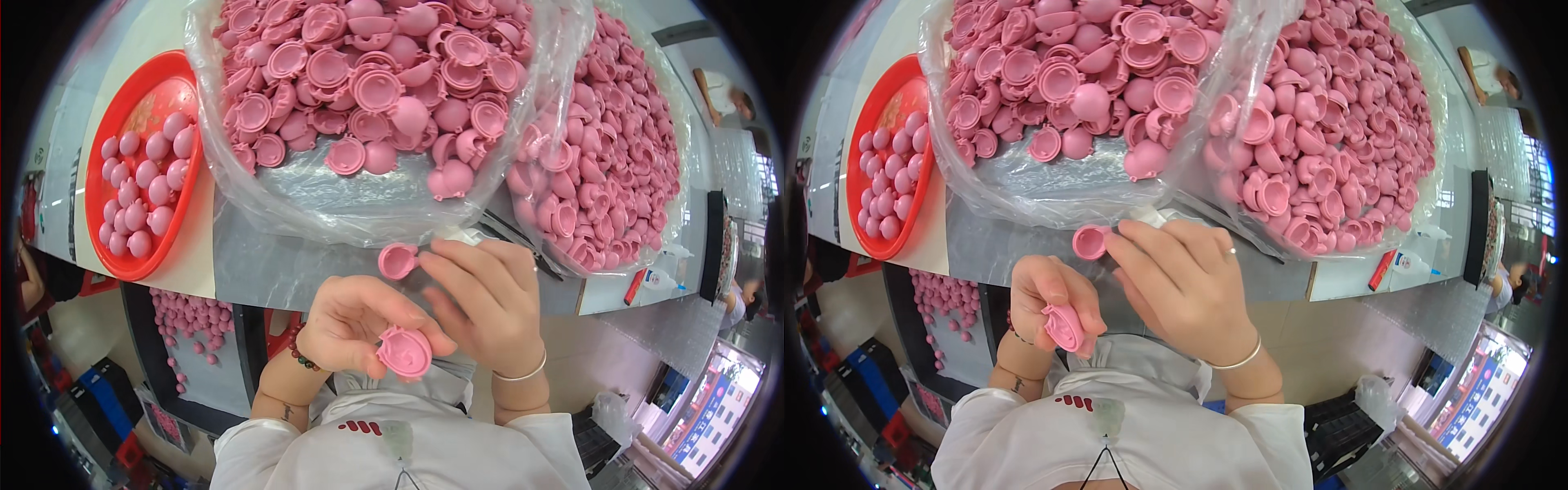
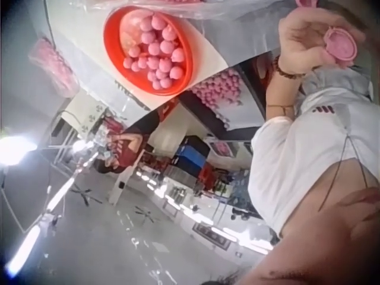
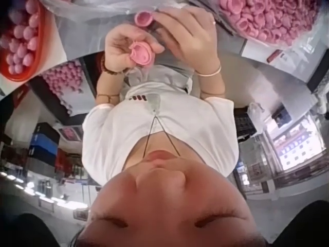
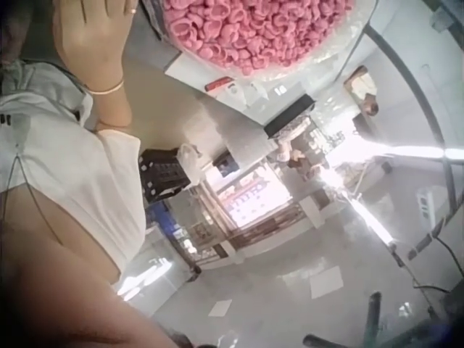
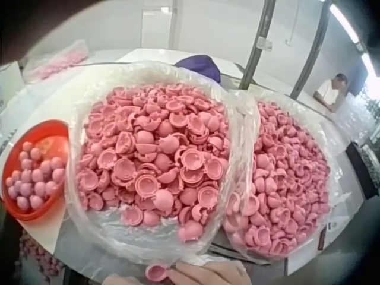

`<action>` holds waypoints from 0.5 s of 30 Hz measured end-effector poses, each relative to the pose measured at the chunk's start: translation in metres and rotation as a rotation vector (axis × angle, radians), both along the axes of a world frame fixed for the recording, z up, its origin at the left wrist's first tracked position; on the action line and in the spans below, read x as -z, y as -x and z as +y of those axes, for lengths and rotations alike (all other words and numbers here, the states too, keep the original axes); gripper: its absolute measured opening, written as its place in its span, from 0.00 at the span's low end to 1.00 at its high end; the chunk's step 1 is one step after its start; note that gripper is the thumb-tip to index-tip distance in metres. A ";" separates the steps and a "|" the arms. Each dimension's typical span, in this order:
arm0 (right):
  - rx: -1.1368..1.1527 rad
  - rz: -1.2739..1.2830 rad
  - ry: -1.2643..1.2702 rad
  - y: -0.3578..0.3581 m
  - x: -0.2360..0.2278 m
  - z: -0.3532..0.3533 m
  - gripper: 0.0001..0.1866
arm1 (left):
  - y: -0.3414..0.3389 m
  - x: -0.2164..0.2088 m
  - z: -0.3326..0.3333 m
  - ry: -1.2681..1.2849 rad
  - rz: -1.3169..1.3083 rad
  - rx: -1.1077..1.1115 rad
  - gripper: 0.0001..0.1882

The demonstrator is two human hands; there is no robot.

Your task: Applying glue to pink plastic spherical shell halves and joining them together.

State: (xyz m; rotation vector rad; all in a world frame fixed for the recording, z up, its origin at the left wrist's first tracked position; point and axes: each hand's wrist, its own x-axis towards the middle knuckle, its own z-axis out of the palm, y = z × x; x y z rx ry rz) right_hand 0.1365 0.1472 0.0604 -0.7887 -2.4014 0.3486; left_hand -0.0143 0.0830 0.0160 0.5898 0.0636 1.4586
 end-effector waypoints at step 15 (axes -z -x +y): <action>-0.097 -0.163 -0.042 0.023 0.008 0.001 0.22 | -0.001 -0.002 0.002 -0.004 0.005 0.001 0.17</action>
